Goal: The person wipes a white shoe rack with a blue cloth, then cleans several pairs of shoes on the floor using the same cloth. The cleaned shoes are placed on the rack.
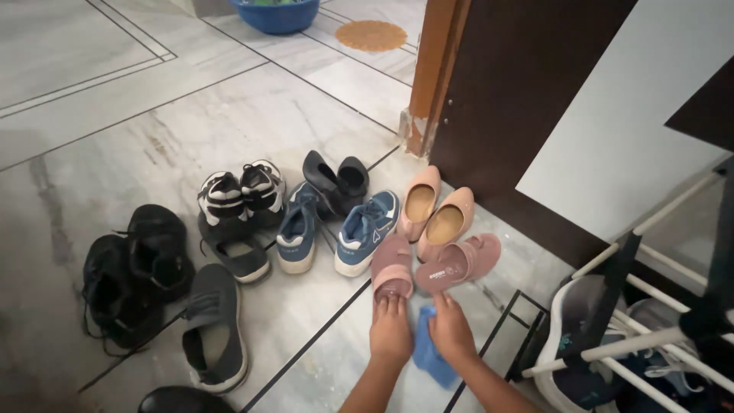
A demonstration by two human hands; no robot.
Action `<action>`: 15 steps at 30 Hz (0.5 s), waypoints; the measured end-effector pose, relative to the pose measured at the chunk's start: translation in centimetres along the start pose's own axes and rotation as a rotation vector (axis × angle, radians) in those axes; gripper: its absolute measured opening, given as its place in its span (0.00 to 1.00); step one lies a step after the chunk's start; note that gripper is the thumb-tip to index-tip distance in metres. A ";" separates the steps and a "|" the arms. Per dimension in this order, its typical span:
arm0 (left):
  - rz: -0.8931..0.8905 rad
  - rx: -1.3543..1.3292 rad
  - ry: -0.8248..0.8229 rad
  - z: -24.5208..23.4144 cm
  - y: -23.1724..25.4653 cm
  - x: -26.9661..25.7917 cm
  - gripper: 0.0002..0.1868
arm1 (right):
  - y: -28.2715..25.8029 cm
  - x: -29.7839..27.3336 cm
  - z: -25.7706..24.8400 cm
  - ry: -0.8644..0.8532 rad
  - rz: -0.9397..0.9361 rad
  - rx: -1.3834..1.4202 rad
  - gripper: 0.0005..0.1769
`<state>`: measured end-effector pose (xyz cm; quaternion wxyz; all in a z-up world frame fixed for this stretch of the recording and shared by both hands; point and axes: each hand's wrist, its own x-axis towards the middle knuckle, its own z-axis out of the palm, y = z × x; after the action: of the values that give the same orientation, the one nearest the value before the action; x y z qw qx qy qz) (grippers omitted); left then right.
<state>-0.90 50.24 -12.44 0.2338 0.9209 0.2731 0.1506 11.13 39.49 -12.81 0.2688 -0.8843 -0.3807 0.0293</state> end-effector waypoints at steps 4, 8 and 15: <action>0.031 -0.003 0.026 0.3 -0.3 0.2 0.36 | -1.7 2.5 0.0 0.048 -0.040 -0.043 0.41; -0.018 -0.039 -0.043 0.2 -0.9 -0.4 0.36 | -3.2 2.5 -0.1 -0.005 0.047 -0.192 0.30; -0.072 -0.045 -0.136 -0.8 -0.5 -2.4 0.39 | -1.7 -0.1 -2.0 0.023 -0.167 -0.138 0.29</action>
<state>-3.42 49.50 -12.38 0.2776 0.9132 0.2859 0.0851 10.46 39.46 -10.28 0.2131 -0.8662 -0.4509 -0.0295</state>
